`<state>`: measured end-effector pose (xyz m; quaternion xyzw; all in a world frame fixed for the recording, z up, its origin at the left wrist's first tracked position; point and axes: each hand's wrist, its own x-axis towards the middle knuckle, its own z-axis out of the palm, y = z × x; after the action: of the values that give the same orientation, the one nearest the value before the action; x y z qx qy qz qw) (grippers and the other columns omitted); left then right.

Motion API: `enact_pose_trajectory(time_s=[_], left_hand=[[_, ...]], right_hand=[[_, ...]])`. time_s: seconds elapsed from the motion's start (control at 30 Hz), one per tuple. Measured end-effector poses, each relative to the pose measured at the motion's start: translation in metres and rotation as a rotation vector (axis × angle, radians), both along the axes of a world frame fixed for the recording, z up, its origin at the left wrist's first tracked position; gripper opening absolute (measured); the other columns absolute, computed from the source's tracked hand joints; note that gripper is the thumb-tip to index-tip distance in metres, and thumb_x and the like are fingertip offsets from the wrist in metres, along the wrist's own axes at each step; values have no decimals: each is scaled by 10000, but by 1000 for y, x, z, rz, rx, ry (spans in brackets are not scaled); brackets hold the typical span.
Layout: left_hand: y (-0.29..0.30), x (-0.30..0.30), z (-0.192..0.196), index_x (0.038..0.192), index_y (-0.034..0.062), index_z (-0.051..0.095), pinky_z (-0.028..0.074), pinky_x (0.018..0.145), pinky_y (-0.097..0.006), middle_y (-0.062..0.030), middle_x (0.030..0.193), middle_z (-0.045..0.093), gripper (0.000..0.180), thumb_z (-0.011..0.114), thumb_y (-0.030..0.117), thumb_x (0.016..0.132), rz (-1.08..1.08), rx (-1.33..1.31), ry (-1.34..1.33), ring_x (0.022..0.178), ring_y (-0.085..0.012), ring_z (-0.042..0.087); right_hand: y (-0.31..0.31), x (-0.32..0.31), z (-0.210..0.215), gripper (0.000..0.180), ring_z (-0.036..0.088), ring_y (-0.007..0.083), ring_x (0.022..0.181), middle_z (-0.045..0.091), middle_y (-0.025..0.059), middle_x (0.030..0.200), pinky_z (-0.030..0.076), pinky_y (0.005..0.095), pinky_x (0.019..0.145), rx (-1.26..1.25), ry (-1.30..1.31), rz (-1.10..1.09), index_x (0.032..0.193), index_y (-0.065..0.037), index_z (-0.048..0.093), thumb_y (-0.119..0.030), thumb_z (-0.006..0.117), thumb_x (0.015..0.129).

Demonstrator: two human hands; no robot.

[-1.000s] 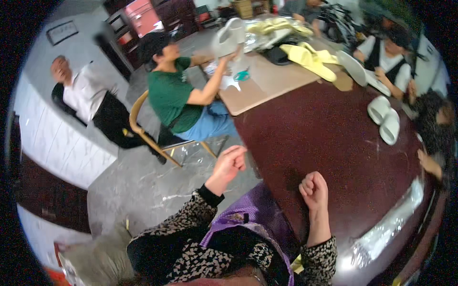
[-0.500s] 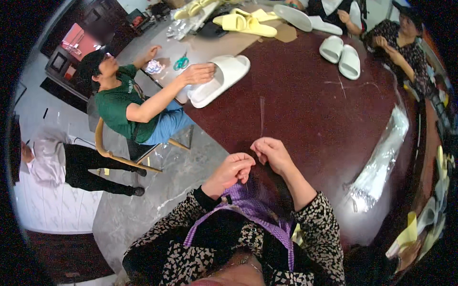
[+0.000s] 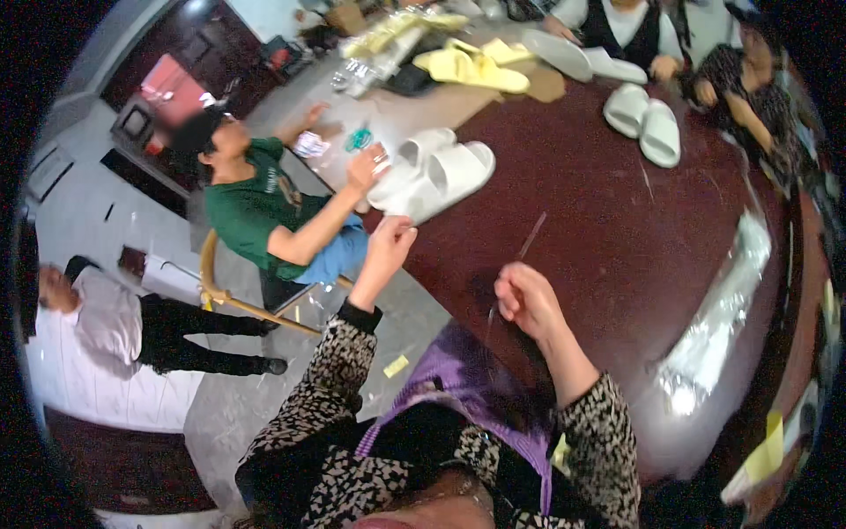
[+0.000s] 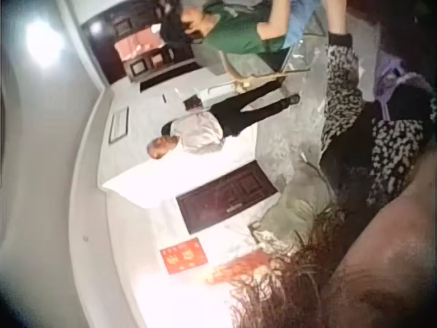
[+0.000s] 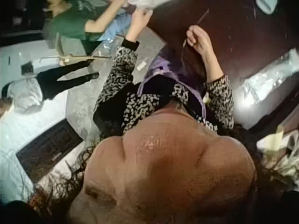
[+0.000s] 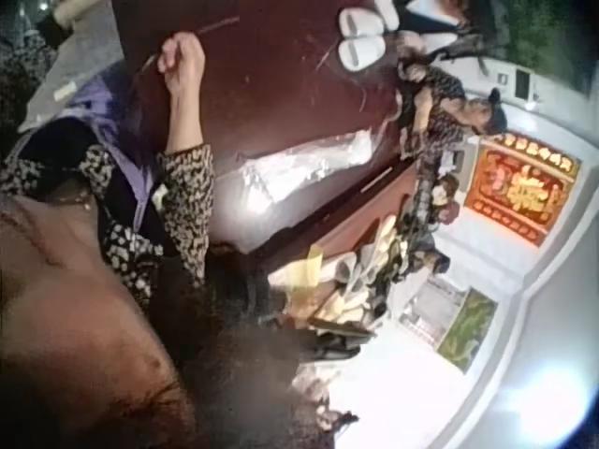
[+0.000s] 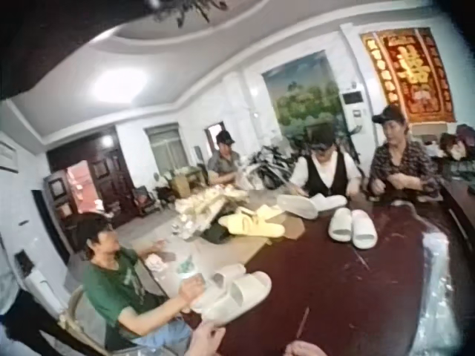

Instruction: The person ties pairs of slippers together by threading string through each slipper by hand, working on white, yellow, and black slippers on a table.

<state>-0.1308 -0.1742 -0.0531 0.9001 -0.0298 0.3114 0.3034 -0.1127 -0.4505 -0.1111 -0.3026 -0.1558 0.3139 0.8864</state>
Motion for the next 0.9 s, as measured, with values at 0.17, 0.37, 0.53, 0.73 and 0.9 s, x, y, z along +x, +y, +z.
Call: enact_pose_trajectory(time_s=[0.17,0.37,0.53,0.73,0.9], left_hand=[[12,62,-35,961,-38,570,473,784,-424,-205,973,580,273,660,101,743,6,325,-174,903,-358,576],[-11,117,-56,981,-43,572,433,884,-436,-213,1040,577,417,689,259,718,154,437,122,1008,-374,544],[2,144,-68,995,-41,576,417,910,-446,-221,1097,565,498,678,354,708,62,387,531,1058,-388,519],[2,153,-77,981,-20,599,469,812,-452,-211,971,619,511,647,416,719,15,470,497,933,-409,577],[-32,159,-84,1033,62,610,414,909,-469,-171,1145,551,464,624,418,735,-22,502,560,1078,-368,514]], right_hand=[[-34,-30,-31,162,424,104,451,529,45,646,381,256,418,-27,146,-73,868,-50,521,-189,466,931],[-54,-47,-54,166,433,107,457,508,28,616,390,258,428,-49,171,-115,855,-54,534,-195,483,927],[-50,-66,-60,169,434,110,459,495,19,602,394,258,435,-74,238,-118,845,-50,538,-193,493,923],[-45,-80,-64,164,431,113,453,488,20,590,384,261,432,-66,268,-120,853,-49,536,-199,510,914],[-52,-82,-68,152,438,108,460,490,16,594,396,264,438,-51,255,-120,845,-45,543,-174,506,918]])
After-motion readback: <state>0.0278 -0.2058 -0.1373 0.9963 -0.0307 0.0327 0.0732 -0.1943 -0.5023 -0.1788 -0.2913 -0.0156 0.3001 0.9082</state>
